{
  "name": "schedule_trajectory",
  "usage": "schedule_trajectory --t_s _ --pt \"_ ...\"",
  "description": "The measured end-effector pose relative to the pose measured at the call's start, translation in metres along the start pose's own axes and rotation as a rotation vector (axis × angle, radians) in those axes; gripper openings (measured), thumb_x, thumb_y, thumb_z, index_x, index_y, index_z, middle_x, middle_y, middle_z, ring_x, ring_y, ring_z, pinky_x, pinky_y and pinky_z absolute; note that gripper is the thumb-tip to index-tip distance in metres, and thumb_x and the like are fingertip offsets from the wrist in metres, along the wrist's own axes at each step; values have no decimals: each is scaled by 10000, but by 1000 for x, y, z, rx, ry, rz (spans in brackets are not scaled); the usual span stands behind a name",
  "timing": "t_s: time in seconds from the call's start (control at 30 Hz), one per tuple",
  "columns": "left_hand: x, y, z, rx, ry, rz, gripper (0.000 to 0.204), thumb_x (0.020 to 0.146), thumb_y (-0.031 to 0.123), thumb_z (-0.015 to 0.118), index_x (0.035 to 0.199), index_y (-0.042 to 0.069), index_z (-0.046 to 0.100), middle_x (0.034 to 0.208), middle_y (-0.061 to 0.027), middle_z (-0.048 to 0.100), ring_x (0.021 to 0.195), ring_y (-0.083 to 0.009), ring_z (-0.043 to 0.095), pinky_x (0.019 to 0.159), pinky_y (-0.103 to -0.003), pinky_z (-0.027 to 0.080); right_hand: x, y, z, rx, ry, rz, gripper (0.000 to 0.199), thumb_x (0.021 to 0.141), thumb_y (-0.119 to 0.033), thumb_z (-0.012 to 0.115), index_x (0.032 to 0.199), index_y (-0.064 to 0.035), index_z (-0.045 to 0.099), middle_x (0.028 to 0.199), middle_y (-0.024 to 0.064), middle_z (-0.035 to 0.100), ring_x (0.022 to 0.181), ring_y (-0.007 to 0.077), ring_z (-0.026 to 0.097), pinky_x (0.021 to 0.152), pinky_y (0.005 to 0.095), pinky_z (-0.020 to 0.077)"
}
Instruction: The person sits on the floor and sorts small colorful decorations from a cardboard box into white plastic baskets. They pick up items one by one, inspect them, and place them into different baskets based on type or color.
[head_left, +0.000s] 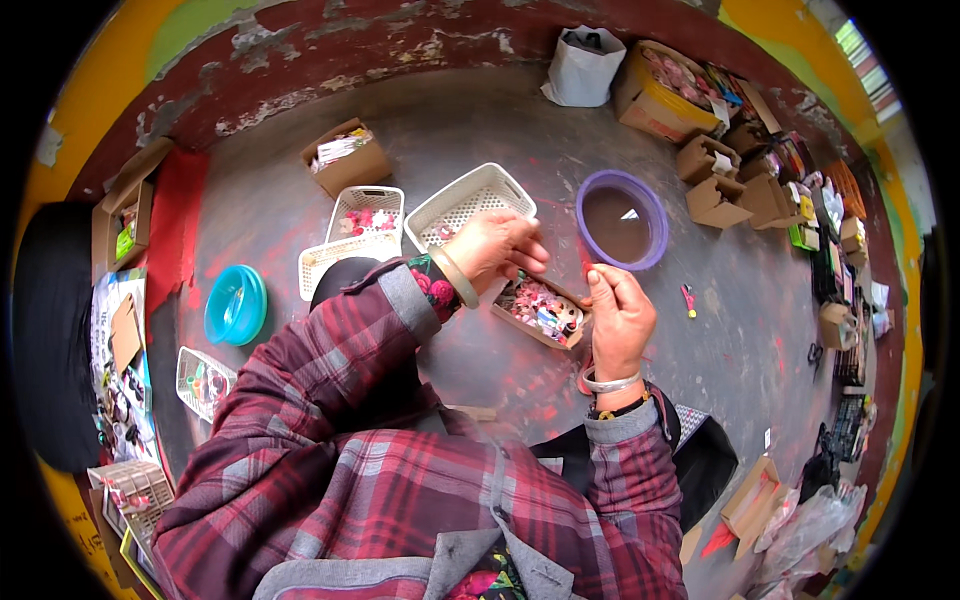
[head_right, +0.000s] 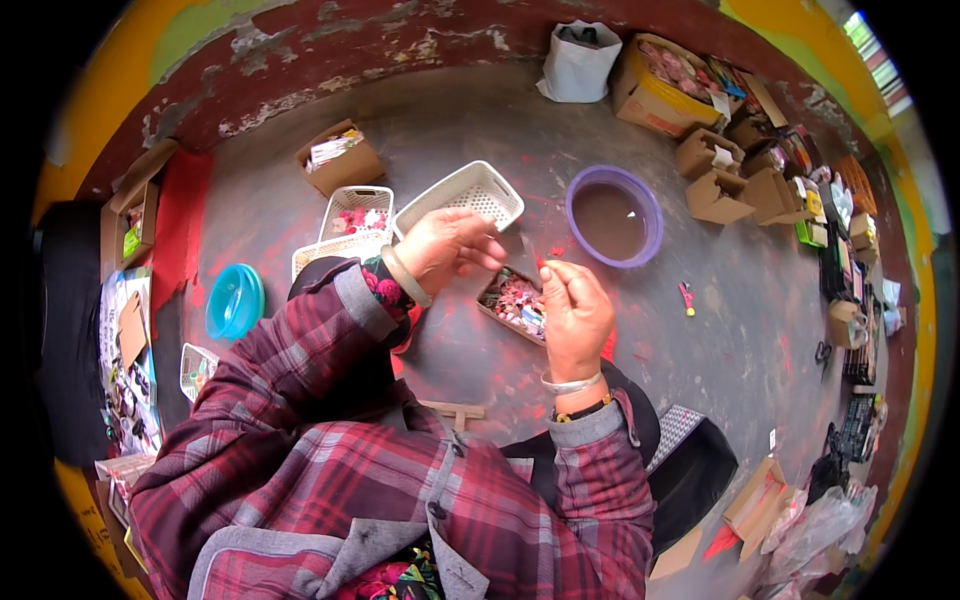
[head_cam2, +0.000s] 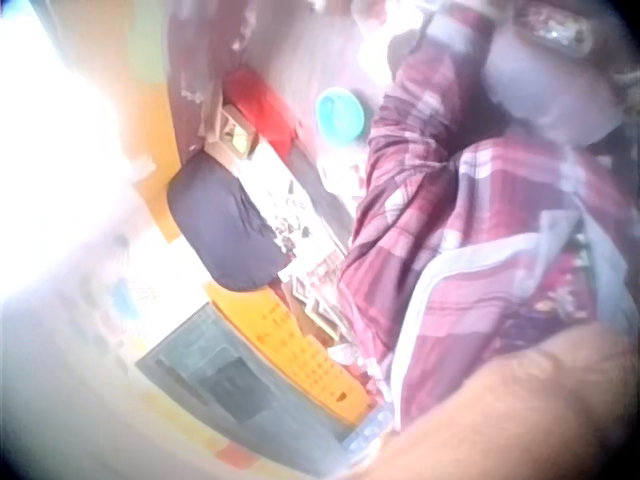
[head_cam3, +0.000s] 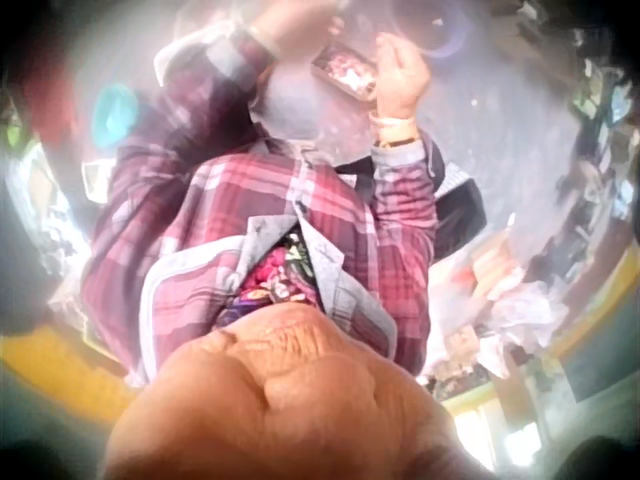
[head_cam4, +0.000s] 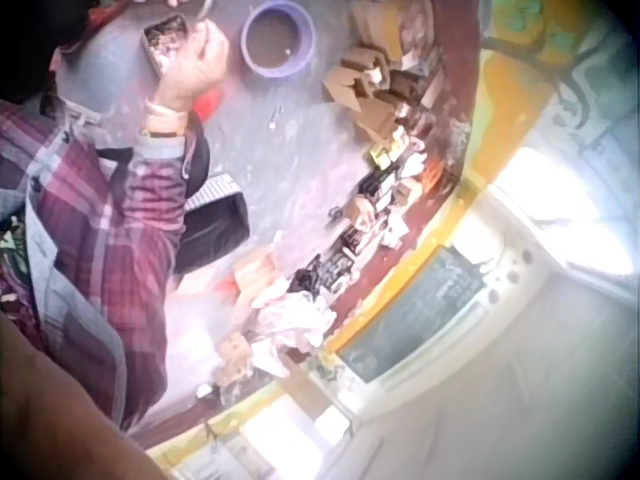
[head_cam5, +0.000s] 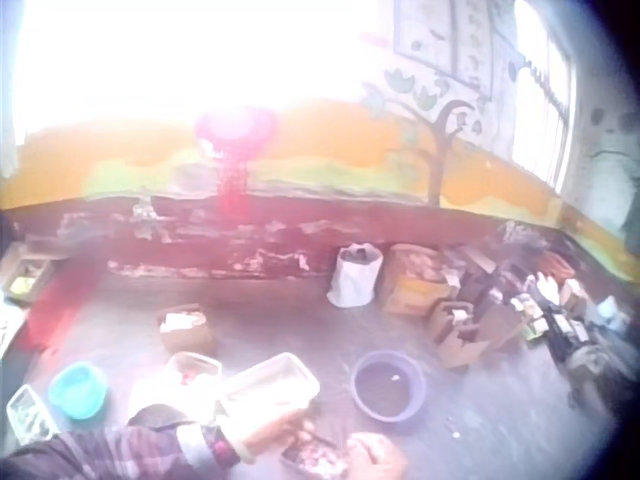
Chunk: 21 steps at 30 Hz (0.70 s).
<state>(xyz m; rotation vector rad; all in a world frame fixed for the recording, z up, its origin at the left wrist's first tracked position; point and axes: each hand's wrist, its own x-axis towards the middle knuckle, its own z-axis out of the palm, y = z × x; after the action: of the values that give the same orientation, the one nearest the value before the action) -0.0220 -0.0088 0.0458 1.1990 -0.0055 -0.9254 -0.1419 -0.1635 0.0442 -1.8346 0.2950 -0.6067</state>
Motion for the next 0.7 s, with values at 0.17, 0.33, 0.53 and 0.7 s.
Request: schedule_trajectory --t_s 0.17,0.33,0.53,0.7 --pt "13 -2 14 267 76 328 347 808 228 639 1082 43 535 1037 -18 579 854 -65 520 586 -207 409 7 17 -12 636 -23 536 136 853 -127 581 908 -2 582 793 82 619 699 152 617 570 225 506" --pt "21 -5 10 328 -254 226 303 781 158 660 1040 30 568 953 -11 591 810 -65 536 567 -202 421 9 19 -9 685 -140 552 127 851 -111 579 917 -2 574 793 81 620 693 148 615 569 230 513" --pt "23 -5 2 300 -389 39 140 815 140 626 897 26 620 751 -10 612 658 -83 580 569 -210 456 14 16 -11 622 -176 546 124 839 -104 588 911 -4 575 779 89 624 671 151 620 573 234 513" --pt "18 -1 0 336 -388 -1 167 830 156 614 896 4 633 773 -53 643 683 -116 614 613 -230 484 16 9 -16 454 -309 569 171 839 -145 587 914 9 591 768 90 633 668 147 620 567 218 475"
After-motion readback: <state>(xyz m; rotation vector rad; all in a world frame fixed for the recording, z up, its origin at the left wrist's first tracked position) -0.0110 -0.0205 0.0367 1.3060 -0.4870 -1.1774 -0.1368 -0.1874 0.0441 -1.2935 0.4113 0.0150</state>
